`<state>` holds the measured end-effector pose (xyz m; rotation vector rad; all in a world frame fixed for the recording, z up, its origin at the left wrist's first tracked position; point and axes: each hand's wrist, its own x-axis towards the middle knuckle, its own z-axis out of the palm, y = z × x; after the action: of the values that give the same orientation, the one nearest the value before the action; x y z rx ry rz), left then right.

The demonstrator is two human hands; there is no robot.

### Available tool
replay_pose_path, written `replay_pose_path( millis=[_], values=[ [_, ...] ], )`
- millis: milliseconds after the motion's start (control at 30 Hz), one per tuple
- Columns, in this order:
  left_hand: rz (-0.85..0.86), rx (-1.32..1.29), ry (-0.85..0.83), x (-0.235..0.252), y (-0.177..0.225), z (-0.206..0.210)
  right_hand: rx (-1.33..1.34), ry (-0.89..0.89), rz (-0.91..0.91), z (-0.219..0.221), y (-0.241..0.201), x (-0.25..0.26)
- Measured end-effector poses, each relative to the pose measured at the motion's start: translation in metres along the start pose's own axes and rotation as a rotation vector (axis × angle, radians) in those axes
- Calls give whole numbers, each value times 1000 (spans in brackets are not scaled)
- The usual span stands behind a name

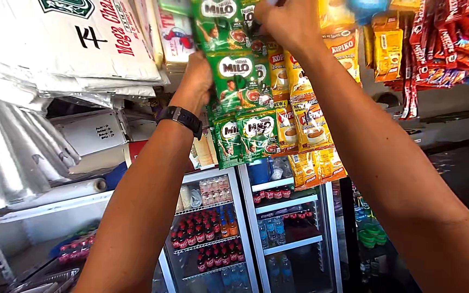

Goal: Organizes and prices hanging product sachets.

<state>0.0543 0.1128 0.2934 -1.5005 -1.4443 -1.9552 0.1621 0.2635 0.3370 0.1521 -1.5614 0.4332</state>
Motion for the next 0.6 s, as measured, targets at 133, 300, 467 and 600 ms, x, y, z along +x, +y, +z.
replay_pose_path(
  millis=[133, 300, 467, 600],
  values=[
    [9, -5, -7, 1, -1, -1, -26, 79, -40, 1, 0, 7],
    [14, 11, -5, 1, 1, -2, -59, 54, -84, 4, 3, 0],
    [12, 0, -2, -1, 2, -2, -91, 81, -62, -2, 0, 3],
    [25, 7, 0, -2, 2, -3, -72, 95, -104, 1, 5, -3]
  ],
)
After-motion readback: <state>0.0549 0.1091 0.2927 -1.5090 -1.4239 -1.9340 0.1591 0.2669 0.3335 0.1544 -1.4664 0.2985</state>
